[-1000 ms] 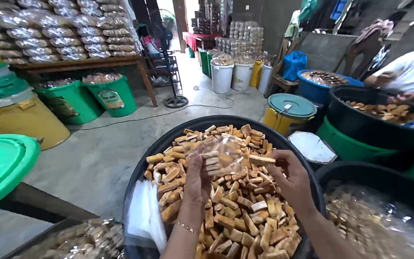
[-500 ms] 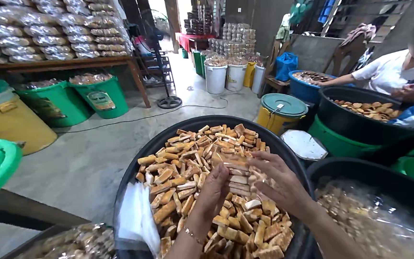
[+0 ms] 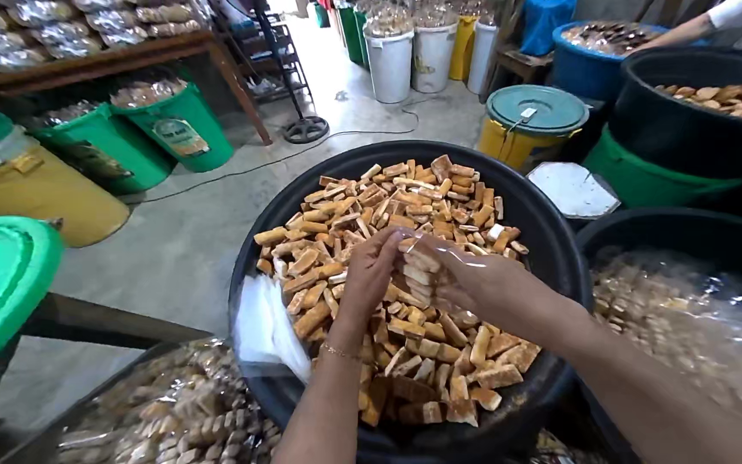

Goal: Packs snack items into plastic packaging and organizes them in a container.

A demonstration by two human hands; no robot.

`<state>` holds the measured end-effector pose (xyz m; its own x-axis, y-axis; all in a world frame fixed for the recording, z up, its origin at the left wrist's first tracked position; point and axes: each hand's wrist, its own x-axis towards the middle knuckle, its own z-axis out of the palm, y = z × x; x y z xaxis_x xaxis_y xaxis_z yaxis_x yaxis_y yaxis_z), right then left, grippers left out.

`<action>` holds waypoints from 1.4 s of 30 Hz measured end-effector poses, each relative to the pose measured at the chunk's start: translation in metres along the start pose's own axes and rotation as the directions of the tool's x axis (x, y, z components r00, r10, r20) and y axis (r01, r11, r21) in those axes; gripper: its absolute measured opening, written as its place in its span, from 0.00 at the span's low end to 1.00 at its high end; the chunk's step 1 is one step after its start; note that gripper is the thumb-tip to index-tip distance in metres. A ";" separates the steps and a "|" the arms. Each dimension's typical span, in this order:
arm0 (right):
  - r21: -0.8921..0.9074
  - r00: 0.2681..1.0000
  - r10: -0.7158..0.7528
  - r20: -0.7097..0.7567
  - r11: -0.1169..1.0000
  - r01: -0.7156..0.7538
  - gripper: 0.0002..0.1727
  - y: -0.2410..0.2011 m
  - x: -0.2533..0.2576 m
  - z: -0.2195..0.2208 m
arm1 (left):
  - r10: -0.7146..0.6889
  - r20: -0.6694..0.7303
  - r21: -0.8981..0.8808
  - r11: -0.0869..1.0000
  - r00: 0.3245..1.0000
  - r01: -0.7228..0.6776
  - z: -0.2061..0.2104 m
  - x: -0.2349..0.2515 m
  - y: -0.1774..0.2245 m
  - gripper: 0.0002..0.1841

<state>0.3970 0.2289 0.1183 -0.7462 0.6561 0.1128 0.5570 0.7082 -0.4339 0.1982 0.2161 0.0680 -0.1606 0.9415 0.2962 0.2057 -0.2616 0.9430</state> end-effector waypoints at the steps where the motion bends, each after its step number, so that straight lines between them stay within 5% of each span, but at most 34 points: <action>1: 0.020 1.000 -0.001 -0.005 1.000 0.001 0.33 -0.001 0.001 -0.002 | -0.011 -0.028 -0.091 0.996 1.000 0.009 -0.001 0.000 0.000 0.17; 5: 0.004 0.980 -0.037 -0.194 0.999 0.038 0.30 -0.003 0.004 0.000 | -0.162 -0.087 -0.495 0.863 0.983 0.099 0.004 -0.001 0.012 0.25; 8: -0.112 0.938 -0.070 -0.341 0.993 0.033 0.34 -0.010 0.014 0.008 | -0.084 0.036 -0.608 0.789 0.996 0.088 -0.003 -0.002 0.005 0.17; 12: -0.108 0.992 -0.055 -0.116 0.993 0.042 0.33 -0.020 0.023 -0.002 | -0.034 0.083 -0.674 0.734 0.996 0.081 -0.010 -0.003 -0.002 0.20; 15: -0.031 0.984 -0.120 -0.134 0.993 0.117 0.31 -0.016 0.027 -0.005 | -0.002 0.025 -0.732 0.681 1.000 0.019 -0.013 -0.001 -0.004 0.17; 17: 0.099 0.920 -0.196 -0.340 0.965 0.242 0.31 -0.004 0.025 0.002 | -0.001 -0.056 -0.727 0.685 0.998 -0.040 -0.021 0.002 -0.003 0.13; 20: 0.312 0.878 -0.066 -0.474 0.920 0.237 0.29 0.027 0.018 0.012 | -0.083 -0.243 -0.786 0.601 0.967 -0.146 -0.040 0.010 -0.004 0.17; 23: 0.206 0.991 0.106 -0.078 0.975 -0.088 0.24 0.066 -0.003 0.026 | -0.075 -0.304 -0.831 0.509 0.950 -0.225 -0.057 0.014 -0.010 0.25; 25: 0.056 0.960 0.211 0.185 0.973 -0.225 0.26 0.084 -0.018 0.044 | -0.065 -0.313 -0.836 0.493 0.948 -0.242 -0.056 0.014 -0.008 0.26; 28: -0.026 0.904 0.246 0.349 0.967 -0.253 0.26 0.095 -0.042 0.067 | -0.133 -0.322 -0.815 0.543 0.938 -0.203 -0.046 0.011 0.001 0.25; 35: 0.081 0.998 0.028 0.051 0.996 -0.032 0.14 0.069 -0.008 0.048 | -0.159 -0.247 -0.815 0.568 0.956 -0.116 -0.031 0.005 0.006 0.16; 38: -0.016 0.984 -0.095 0.152 0.995 0.098 0.18 0.068 0.042 0.073 | -0.158 -0.249 -0.823 0.555 0.955 -0.123 -0.031 0.005 0.002 0.15; 42: -0.166 0.955 0.048 0.291 0.986 0.001 0.29 0.056 0.067 0.102 | -0.196 -0.333 -0.802 0.574 0.922 -0.167 -0.037 0.011 0.000 0.26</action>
<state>0.3408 0.2864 0.0101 -0.7925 0.5848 -0.1732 0.6089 0.7423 -0.2797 0.1607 0.2189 0.0767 -0.5095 0.8492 0.1388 -0.6291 -0.4776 0.6133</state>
